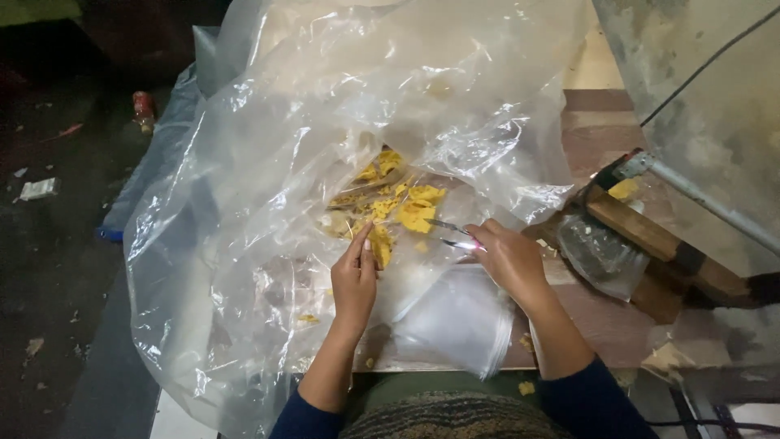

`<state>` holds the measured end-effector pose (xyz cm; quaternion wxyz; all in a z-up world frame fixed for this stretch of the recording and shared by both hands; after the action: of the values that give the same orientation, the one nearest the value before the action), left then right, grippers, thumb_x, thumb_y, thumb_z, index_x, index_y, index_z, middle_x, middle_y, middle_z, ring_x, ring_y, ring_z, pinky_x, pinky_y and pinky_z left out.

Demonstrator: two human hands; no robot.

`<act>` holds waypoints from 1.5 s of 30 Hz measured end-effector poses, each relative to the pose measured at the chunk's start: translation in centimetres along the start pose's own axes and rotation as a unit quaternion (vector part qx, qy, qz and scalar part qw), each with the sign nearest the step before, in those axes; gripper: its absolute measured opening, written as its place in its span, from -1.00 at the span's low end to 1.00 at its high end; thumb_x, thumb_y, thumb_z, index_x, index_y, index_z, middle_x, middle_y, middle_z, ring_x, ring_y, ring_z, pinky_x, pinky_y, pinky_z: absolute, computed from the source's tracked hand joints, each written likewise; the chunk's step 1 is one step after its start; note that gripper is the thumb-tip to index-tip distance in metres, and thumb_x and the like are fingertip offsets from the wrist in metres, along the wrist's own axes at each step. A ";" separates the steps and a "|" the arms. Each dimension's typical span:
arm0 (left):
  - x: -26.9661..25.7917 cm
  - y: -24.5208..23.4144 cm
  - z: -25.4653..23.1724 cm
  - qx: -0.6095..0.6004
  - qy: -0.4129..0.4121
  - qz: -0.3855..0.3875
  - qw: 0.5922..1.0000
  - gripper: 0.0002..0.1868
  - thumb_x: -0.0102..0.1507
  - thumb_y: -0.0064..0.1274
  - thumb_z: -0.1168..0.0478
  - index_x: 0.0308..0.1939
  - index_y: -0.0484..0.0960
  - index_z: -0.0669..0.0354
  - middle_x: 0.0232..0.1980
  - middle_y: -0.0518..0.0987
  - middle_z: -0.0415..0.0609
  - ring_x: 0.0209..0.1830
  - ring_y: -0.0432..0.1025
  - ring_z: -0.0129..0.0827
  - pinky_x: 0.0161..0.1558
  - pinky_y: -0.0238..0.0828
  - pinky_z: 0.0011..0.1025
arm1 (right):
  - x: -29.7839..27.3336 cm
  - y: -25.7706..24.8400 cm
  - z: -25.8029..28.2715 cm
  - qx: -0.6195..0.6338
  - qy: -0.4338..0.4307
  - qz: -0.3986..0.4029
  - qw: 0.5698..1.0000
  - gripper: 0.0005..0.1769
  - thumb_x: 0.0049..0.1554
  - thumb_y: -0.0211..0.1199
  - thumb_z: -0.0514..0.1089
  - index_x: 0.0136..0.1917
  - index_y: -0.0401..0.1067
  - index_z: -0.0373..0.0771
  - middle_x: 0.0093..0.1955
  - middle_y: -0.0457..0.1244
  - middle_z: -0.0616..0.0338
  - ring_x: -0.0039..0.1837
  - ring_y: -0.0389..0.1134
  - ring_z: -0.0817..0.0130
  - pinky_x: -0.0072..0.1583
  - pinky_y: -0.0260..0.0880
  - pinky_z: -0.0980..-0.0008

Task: Packaging yellow food items into small plastic bags by hand and using tongs.

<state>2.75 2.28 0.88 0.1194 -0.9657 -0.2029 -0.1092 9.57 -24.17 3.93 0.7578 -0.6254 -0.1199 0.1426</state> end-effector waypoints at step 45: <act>0.2 4.4 -4.1 -0.168 -0.002 0.031 0.985 -0.62 0.42 -0.20 0.26 0.25 0.58 0.23 -0.72 0.42 0.05 -0.72 0.38 -0.33 -0.58 0.40 -0.48 | 2.7 4.9 -2.3 0.094 -0.030 -0.166 0.981 -0.61 0.16 0.27 0.01 0.28 0.46 0.09 0.00 0.32 0.27 -0.05 0.44 0.15 -0.03 0.46 0.22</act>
<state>4.14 -2.71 3.97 -0.0418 -0.9780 -0.1521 -0.1363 12.64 -24.45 -1.28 0.8223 -0.5183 -0.2309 0.0444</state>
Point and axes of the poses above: each hand's wrist, its own x-axis towards the middle knuckle, its own y-axis out of the palm, z = x × y, the point moved 4 cm from there along x, towards the middle knuckle
